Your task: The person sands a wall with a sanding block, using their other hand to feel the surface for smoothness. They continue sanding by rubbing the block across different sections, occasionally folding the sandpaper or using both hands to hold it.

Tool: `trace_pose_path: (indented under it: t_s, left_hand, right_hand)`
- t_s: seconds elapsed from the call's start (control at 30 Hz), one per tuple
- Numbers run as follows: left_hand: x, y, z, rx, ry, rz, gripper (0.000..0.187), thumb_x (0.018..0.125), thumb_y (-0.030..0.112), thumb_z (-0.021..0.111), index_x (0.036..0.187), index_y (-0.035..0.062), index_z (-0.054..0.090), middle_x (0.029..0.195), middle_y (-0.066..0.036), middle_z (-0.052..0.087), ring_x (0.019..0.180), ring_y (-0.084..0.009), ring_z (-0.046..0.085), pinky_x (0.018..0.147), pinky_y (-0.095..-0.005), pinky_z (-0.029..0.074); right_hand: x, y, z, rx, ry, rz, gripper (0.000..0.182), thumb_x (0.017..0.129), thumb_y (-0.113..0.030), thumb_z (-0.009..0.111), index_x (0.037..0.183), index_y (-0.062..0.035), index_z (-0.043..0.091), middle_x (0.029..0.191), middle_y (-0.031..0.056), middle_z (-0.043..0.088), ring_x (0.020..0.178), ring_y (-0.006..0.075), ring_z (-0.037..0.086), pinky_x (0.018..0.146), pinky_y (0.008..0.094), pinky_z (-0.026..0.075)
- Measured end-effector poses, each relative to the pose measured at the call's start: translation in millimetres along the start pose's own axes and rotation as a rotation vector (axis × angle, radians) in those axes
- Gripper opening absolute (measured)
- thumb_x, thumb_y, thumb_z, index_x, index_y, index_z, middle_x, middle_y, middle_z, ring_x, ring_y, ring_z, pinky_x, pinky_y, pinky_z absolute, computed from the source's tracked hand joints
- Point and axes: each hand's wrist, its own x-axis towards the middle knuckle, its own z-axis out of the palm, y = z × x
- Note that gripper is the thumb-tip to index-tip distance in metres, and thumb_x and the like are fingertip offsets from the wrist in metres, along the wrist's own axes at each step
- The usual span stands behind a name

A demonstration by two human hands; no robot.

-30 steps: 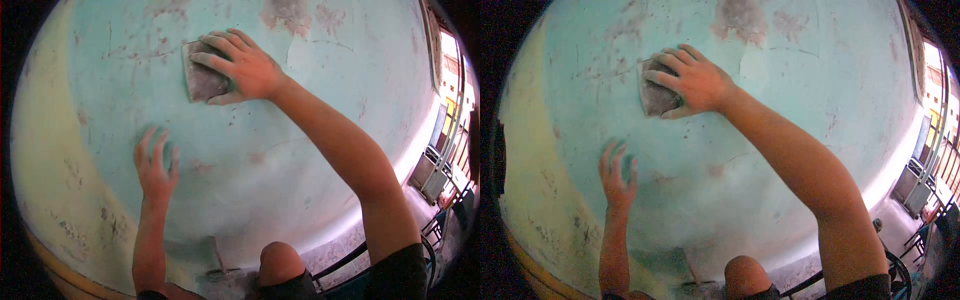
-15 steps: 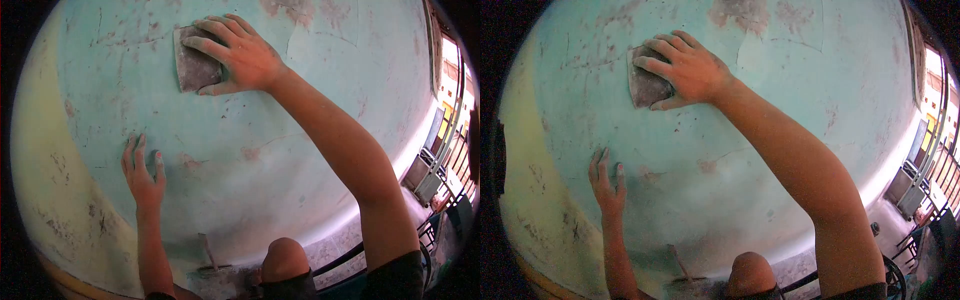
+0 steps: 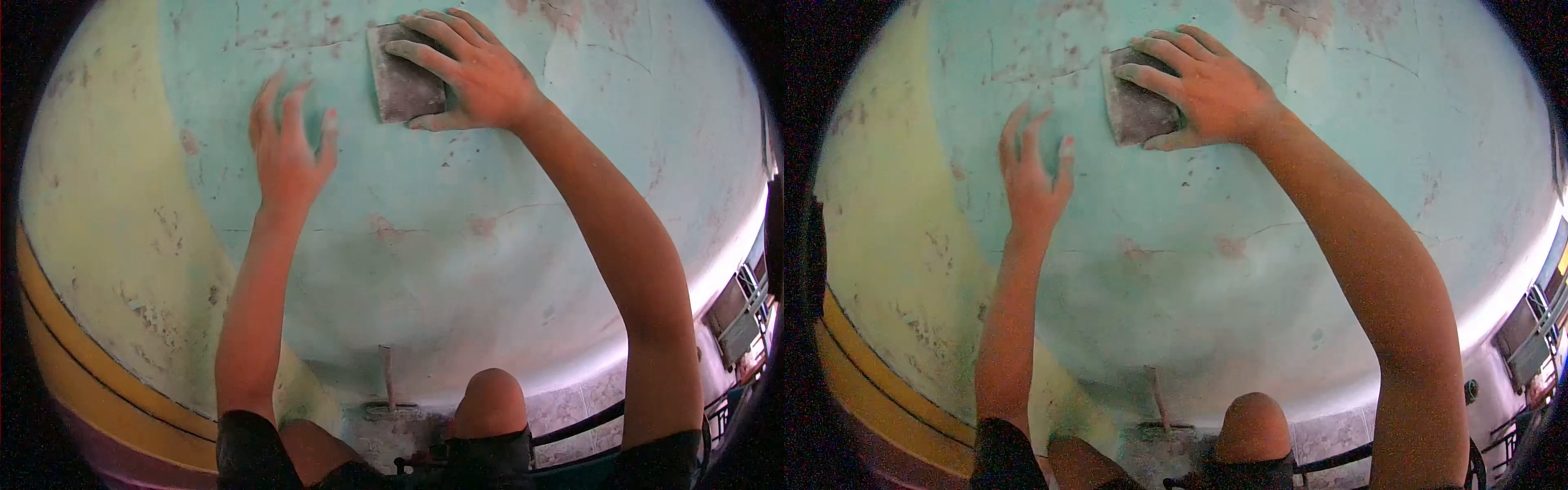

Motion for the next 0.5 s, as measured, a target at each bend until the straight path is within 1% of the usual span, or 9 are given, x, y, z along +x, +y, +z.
trace_pose_path:
  t_s: [0.07, 0.17, 0.2, 0.27, 0.3, 0.4, 0.5]
  left_hand:
    - [23.3, -6.4, 16.7, -0.01, 0.038, 0.028, 0.041, 0.089, 0.019, 0.066, 0.127, 0.0069, 0.056, 0.138, -0.018, 0.049, 0.129, -0.0367, 0.044, 0.106, -0.0498, 0.036]
    - [47.9, -14.9, 40.5, -0.04, 0.105, 0.061, 0.04, 0.09, 0.02, 0.064, 0.126, 0.0074, 0.056, 0.137, -0.017, 0.05, 0.128, -0.0361, 0.045, 0.107, -0.0497, 0.034]
    - [49.5, -16.7, 45.7, -0.059, 0.128, 0.069, 0.039, 0.09, 0.021, 0.063, 0.126, 0.0079, 0.056, 0.137, -0.017, 0.05, 0.128, -0.0357, 0.045, 0.107, -0.05, 0.034]
    - [45.0, -17.8, 50.6, -0.027, 0.141, 0.087, 0.039, 0.091, 0.022, 0.061, 0.127, 0.0087, 0.055, 0.138, -0.016, 0.05, 0.128, -0.0354, 0.045, 0.107, -0.0506, 0.033]
    - [43.5, -18.7, 51.7, -0.008, 0.151, 0.114, 0.039, 0.091, 0.023, 0.06, 0.127, 0.0094, 0.055, 0.138, -0.015, 0.05, 0.128, -0.035, 0.045, 0.107, -0.0512, 0.033]
    - [41.0, -21.6, 52.6, -0.015, 0.133, 0.109, 0.038, 0.092, 0.023, 0.058, 0.128, 0.0107, 0.054, 0.138, -0.014, 0.05, 0.129, -0.0349, 0.045, 0.107, -0.0527, 0.032]
    - [40.7, -22.7, 54.1, -0.033, 0.143, 0.111, 0.039, 0.092, 0.023, 0.059, 0.129, 0.0117, 0.054, 0.138, -0.013, 0.049, 0.129, -0.0343, 0.044, 0.109, -0.053, 0.031]
  right_hand:
    - [2.1, 1.4, -1.0, 0.024, -0.011, -0.005, 0.089, 0.063, -0.05, 0.082, 0.14, -0.0219, 0.047, 0.142, 0.0088, 0.046, 0.129, 0.0328, 0.044, 0.114, 0.0476, 0.034]
    - [2.6, 1.3, -2.4, 0.042, -0.01, 0.001, 0.091, 0.061, -0.049, 0.083, 0.14, -0.0213, 0.047, 0.143, 0.0086, 0.046, 0.129, 0.0334, 0.044, 0.114, 0.0484, 0.034]
    - [2.6, 0.8, -3.1, 0.046, -0.006, -0.008, 0.091, 0.061, -0.049, 0.083, 0.14, -0.0213, 0.047, 0.143, 0.0086, 0.046, 0.129, 0.0334, 0.044, 0.114, 0.0484, 0.034]
    - [3.7, 0.2, -4.3, -0.001, -0.038, 0.011, 0.086, 0.066, -0.053, 0.081, 0.139, -0.0215, 0.047, 0.142, 0.0091, 0.046, 0.131, 0.0298, 0.044, 0.116, 0.0472, 0.032]
    - [4.1, 1.3, -4.1, 0.002, -0.034, 0.006, 0.086, 0.066, -0.053, 0.081, 0.139, -0.0215, 0.047, 0.142, 0.0091, 0.046, 0.131, 0.0298, 0.044, 0.116, 0.0472, 0.032]
    - [2.8, -0.4, -3.1, 0.004, -0.051, 0.027, 0.086, 0.066, -0.052, 0.081, 0.139, -0.0219, 0.048, 0.143, 0.0093, 0.046, 0.132, 0.0302, 0.044, 0.116, 0.0474, 0.032]
    - [1.0, 1.0, -1.9, -0.012, -0.044, 0.018, 0.085, 0.066, -0.053, 0.081, 0.138, -0.0221, 0.048, 0.144, 0.0094, 0.045, 0.131, 0.0306, 0.044, 0.116, 0.0477, 0.032]
